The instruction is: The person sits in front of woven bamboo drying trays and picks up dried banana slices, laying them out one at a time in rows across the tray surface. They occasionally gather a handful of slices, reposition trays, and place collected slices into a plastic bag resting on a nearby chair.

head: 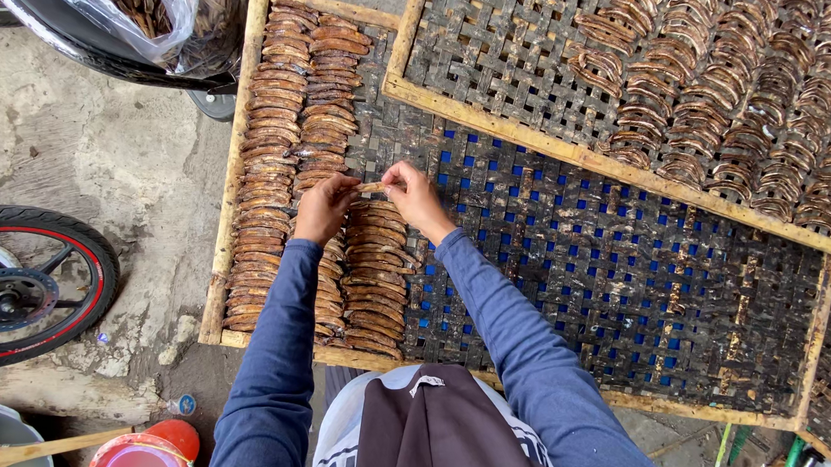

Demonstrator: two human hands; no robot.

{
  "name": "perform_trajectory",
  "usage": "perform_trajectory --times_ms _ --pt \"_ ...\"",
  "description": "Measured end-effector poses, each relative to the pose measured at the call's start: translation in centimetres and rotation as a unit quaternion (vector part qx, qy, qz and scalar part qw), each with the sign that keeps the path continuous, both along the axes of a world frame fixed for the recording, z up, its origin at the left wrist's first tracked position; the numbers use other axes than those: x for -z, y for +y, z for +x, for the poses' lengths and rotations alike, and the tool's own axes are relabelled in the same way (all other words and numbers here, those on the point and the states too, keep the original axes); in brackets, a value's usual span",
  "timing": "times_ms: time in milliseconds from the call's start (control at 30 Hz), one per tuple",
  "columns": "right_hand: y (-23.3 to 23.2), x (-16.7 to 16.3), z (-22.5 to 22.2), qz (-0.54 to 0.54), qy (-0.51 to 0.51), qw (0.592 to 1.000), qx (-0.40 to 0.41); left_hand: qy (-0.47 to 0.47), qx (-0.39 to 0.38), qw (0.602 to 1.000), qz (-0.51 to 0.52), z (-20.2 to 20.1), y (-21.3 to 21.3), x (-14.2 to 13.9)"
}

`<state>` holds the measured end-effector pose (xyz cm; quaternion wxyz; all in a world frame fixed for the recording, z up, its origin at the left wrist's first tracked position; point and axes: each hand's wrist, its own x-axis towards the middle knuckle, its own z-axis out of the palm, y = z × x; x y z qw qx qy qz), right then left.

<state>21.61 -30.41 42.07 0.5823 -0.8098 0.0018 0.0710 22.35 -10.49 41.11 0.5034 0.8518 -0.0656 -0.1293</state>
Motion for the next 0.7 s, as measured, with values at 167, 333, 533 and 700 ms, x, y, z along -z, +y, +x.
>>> perform_trajectory --times_ms 167,333,533,700 --pt "0.5 1.5 -2.0 -0.195 -0.083 0.977 0.021 -0.111 -0.008 0.979 0.173 -1.3 -0.8 1.6" --pt "-0.1 2.1 -4.2 -0.25 -0.173 0.951 0.05 -0.186 -0.053 0.963 0.187 -2.1 -1.3 1.8" --pt "-8.1 0.4 -3.2 -0.183 -0.187 0.96 0.1 -0.194 -0.047 0.966 0.163 -2.7 0.0 1.1" --pt "-21.0 -3.2 5.3 -0.213 -0.147 0.926 0.274 -0.19 -0.099 0.965 0.151 -6.3 1.0 0.4"
